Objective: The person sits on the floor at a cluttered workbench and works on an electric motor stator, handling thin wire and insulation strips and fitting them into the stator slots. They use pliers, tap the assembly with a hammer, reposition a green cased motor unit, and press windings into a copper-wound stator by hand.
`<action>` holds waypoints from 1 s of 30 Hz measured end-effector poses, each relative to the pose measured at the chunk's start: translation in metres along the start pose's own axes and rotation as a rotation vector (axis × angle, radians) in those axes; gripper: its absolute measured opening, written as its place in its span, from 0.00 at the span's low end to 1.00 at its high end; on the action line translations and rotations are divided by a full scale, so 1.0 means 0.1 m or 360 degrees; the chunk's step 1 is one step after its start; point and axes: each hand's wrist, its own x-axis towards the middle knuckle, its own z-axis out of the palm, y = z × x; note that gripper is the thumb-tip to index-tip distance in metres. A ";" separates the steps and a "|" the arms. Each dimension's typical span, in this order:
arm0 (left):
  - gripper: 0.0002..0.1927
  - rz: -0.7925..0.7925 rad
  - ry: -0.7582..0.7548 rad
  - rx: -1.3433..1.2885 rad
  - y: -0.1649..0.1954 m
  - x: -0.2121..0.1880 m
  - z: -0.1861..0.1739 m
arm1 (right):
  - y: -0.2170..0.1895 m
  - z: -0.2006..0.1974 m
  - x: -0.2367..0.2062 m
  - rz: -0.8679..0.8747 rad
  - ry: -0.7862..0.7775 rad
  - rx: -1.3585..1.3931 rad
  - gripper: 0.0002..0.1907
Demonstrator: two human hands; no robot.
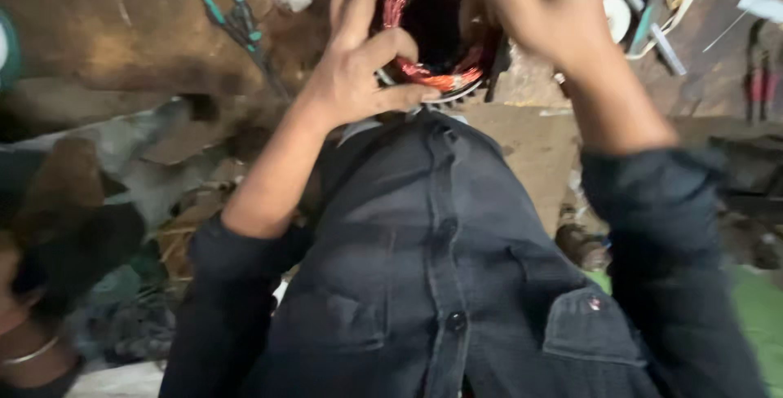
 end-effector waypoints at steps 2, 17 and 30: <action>0.24 -0.0076 -0.0016 0.0025 0.01 0.05 -0.04 | -0.12 -0.09 -0.36 -0.0238 0.0093 0.0226 0.05; 0.21 -0.0413 -0.0225 0.0507 0.80 0.32 0.08 | 0.02 -0.40 -0.68 -0.0943 -0.0170 0.1007 0.24; 0.14 -0.0172 -0.0004 0.0699 0.66 0.12 0.37 | 0.50 -0.14 -0.87 -0.1103 0.0051 0.1056 0.18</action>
